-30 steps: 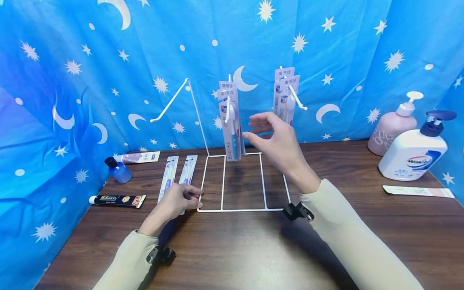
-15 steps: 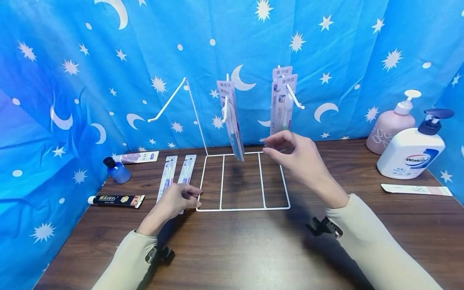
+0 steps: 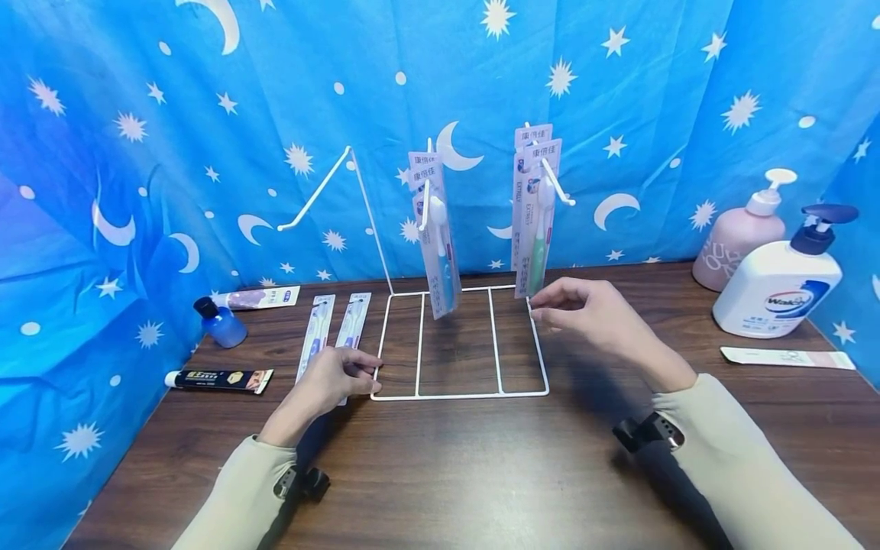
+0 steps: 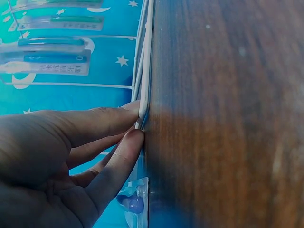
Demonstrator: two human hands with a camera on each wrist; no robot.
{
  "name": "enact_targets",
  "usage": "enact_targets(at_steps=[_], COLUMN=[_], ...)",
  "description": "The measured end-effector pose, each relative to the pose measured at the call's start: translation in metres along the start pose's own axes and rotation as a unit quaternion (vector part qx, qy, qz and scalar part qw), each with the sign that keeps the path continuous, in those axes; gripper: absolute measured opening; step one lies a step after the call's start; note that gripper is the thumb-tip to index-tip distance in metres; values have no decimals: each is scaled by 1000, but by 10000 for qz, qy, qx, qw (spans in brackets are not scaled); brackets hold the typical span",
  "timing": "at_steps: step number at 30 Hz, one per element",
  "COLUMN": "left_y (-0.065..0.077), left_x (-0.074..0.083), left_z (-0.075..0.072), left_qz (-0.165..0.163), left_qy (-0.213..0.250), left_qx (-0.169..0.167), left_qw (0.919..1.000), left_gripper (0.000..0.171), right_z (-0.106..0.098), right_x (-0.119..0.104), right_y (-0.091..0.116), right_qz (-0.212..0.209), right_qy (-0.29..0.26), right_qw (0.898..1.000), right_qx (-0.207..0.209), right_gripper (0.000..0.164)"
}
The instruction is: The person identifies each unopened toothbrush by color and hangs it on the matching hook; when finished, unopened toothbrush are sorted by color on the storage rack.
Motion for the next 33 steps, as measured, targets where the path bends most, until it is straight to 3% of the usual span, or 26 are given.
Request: enact_targets(at_steps=[4, 9, 18, 24, 33], left_y=[0, 0, 0, 0, -2], left_x=[0, 1, 2, 1, -1], left_z=[0, -1, -2, -2, -2], left_qz=[2, -10, -17, -71, -139], left_qy=[-7, -46, -33, 7, -86], left_qx=[20, 26, -2, -25, -32], left_qw=[10000, 10000, 10000, 10000, 9999], left_gripper=[28, 28, 28, 28, 28], right_z=[0, 7, 16, 20, 29], right_x=[16, 35, 52, 57, 63], right_y=[-3, -8, -13, -14, -15], right_qz=[265, 277, 634, 725, 364], right_qy=[-31, 21, 100, 347, 514], right_qw=[9994, 9986, 9930, 9922, 9953], right_qx=[-228, -441, -987, -951, -741], right_gripper=[31, 29, 33, 29, 24])
Point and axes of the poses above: each hand's wrist, its own y-axis away from the middle knuckle, its own z-axis out of the palm, x = y × z, the point moved 1 cm from there along -y, towards the middle knuckle, and after that the axes turned 1 degree about y, right-handed, at the moved point
